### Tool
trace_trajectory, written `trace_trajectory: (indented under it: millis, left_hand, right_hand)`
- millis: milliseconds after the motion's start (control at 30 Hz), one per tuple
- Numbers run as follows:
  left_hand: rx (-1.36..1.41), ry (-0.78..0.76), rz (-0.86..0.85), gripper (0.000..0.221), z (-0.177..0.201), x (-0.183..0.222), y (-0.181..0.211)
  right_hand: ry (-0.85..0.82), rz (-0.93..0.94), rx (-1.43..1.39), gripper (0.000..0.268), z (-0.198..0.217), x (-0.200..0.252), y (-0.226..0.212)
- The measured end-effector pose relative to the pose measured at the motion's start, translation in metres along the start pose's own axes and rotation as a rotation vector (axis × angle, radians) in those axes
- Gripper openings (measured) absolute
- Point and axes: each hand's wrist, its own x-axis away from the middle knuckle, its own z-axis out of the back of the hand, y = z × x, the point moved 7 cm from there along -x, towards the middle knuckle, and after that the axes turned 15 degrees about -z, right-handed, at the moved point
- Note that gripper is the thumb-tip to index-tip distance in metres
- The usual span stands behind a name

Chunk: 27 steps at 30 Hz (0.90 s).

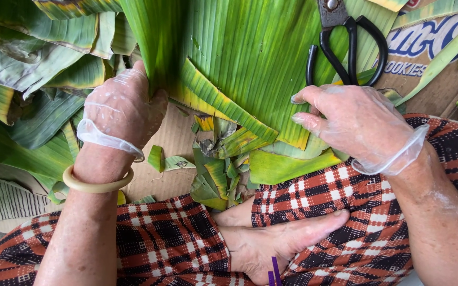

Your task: Trimming and preparing banana leaves into uniform shapes using scissors

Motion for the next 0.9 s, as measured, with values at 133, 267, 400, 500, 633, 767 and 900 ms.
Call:
trace_trajectory:
  millis: [133, 267, 400, 500, 633, 767, 900]
  left_hand:
    - [-0.013, -0.016, 0.008, 0.025, -0.0001, -0.0006, 0.0001]
    - [-0.005, -0.039, 0.015, 0.029, -0.0014, -0.0001, -0.0008]
    - [-0.001, -0.032, 0.01, 0.028, -0.0004, -0.0007, 0.0002]
    - [-0.003, -0.035, 0.009, 0.029, -0.0011, -0.0001, 0.0002]
    - [-0.017, -0.012, -0.004, 0.03, 0.0016, -0.0008, 0.0016]
    - [-0.026, 0.006, -0.01, 0.027, 0.0014, -0.0005, 0.0021]
    - [0.008, -0.005, -0.002, 0.027, 0.0028, -0.0011, 0.0022]
  right_hand:
    - [0.007, 0.004, -0.005, 0.034, -0.0003, -0.0001, 0.0008]
    - [0.018, 0.023, 0.004, 0.033, -0.0011, -0.0004, 0.0012]
    - [0.022, 0.022, 0.014, 0.033, -0.0005, 0.0, 0.0004]
    - [0.003, 0.0, 0.007, 0.034, 0.0009, 0.0004, -0.0006]
    - [-0.028, 0.004, 0.019, 0.036, -0.002, -0.0001, -0.0004]
    - [-0.009, -0.005, 0.011, 0.035, 0.0019, 0.0021, -0.0022]
    - [-0.027, 0.004, 0.017, 0.036, -0.0004, 0.0008, -0.0017]
